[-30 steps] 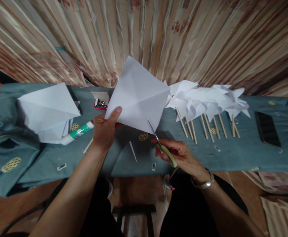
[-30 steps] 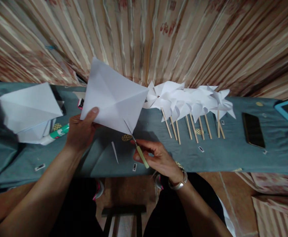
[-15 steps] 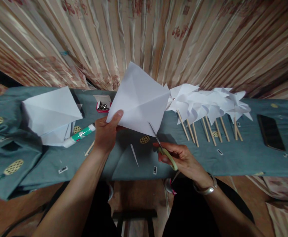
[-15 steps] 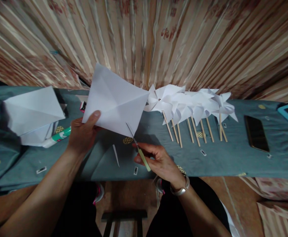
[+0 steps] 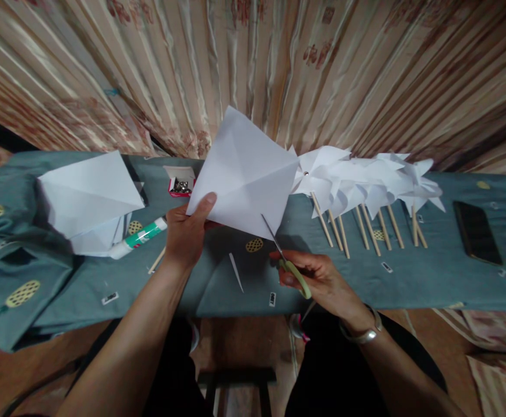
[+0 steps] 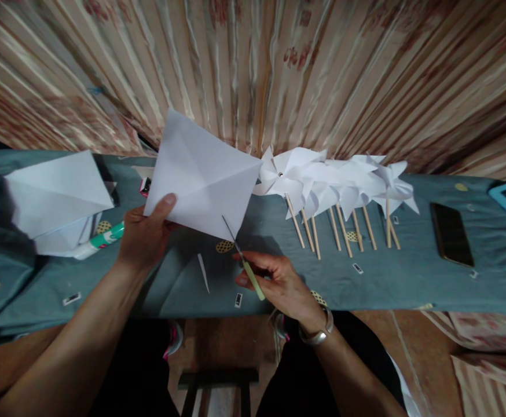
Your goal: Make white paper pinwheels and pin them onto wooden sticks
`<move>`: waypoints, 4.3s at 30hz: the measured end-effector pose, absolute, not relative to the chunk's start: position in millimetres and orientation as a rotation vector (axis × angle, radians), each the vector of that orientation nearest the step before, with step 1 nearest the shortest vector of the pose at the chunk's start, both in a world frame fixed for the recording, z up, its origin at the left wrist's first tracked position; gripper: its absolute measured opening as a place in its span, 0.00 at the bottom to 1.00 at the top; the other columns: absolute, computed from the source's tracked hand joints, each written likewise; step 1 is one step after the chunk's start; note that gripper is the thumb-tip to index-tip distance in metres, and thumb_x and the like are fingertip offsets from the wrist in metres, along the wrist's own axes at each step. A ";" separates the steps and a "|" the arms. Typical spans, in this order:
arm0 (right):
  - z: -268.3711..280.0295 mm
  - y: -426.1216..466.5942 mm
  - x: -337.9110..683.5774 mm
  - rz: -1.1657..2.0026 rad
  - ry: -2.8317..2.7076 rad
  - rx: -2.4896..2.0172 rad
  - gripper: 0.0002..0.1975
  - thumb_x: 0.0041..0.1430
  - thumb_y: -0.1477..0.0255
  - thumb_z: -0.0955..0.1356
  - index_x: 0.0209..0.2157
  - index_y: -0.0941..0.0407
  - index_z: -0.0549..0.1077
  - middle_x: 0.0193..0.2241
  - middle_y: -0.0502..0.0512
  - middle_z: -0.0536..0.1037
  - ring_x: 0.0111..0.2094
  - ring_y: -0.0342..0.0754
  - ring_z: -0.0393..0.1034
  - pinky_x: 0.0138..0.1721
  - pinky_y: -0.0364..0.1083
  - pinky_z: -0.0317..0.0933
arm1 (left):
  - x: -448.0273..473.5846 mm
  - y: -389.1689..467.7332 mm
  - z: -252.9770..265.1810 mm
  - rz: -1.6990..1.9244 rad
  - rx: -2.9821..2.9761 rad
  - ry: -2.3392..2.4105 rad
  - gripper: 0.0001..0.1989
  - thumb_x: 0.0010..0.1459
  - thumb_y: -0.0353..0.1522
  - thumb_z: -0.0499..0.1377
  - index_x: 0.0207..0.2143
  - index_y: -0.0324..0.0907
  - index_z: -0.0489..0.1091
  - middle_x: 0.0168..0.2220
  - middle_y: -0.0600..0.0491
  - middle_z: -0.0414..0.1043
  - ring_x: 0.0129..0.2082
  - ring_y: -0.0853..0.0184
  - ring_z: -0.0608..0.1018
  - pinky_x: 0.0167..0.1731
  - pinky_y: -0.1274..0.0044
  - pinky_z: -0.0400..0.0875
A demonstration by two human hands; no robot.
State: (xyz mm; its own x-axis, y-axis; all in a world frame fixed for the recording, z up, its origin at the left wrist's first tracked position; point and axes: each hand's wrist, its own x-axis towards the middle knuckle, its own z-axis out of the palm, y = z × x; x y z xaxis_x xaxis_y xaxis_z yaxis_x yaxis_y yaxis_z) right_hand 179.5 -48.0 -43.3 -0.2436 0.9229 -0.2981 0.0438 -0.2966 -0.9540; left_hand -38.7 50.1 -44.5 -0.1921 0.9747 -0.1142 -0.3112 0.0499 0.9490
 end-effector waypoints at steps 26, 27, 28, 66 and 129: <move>-41.3 -46.2 181.2 1.550 -1.358 -1.256 0.19 0.55 0.52 0.71 0.34 0.55 0.76 0.26 0.50 0.73 0.28 0.43 0.63 0.27 0.42 0.59 | -28.1 38.9 -51.8 1.278 0.847 1.134 0.13 0.45 0.42 0.70 0.26 0.41 0.77 0.24 0.51 0.77 0.27 0.60 0.80 0.22 0.74 0.75; -41.6 -46.2 181.1 1.549 -1.350 -1.255 0.19 0.55 0.52 0.71 0.34 0.55 0.76 0.27 0.50 0.73 0.28 0.43 0.63 0.27 0.42 0.59 | -28.0 38.6 -52.1 1.278 0.849 1.131 0.13 0.45 0.42 0.70 0.26 0.41 0.77 0.25 0.51 0.77 0.27 0.59 0.80 0.22 0.73 0.75; -41.9 -46.3 181.1 1.547 -1.343 -1.255 0.20 0.55 0.52 0.71 0.34 0.55 0.76 0.27 0.50 0.73 0.28 0.43 0.63 0.27 0.42 0.59 | -28.0 38.3 -52.2 1.280 0.851 1.132 0.13 0.45 0.41 0.70 0.26 0.41 0.77 0.25 0.51 0.77 0.28 0.60 0.80 0.22 0.73 0.75; -45.4 -45.1 176.1 1.630 -1.102 -1.307 0.25 0.47 0.55 0.76 0.42 0.56 0.74 0.23 0.47 0.74 0.24 0.40 0.63 0.25 0.40 0.58 | -25.6 34.6 -45.8 1.210 0.864 1.157 0.16 0.44 0.41 0.69 0.25 0.36 0.76 0.23 0.52 0.74 0.21 0.69 0.76 0.15 0.81 0.73; -27.2 -30.4 247.3 1.047 -1.096 -1.466 0.25 0.41 0.58 0.79 0.42 0.50 0.76 0.34 0.52 0.80 0.35 0.49 0.74 0.37 0.48 0.68 | -42.7 28.6 -42.7 0.918 0.997 1.148 0.10 0.37 0.36 0.71 0.21 0.39 0.78 0.22 0.50 0.78 0.20 0.64 0.76 0.21 0.75 0.70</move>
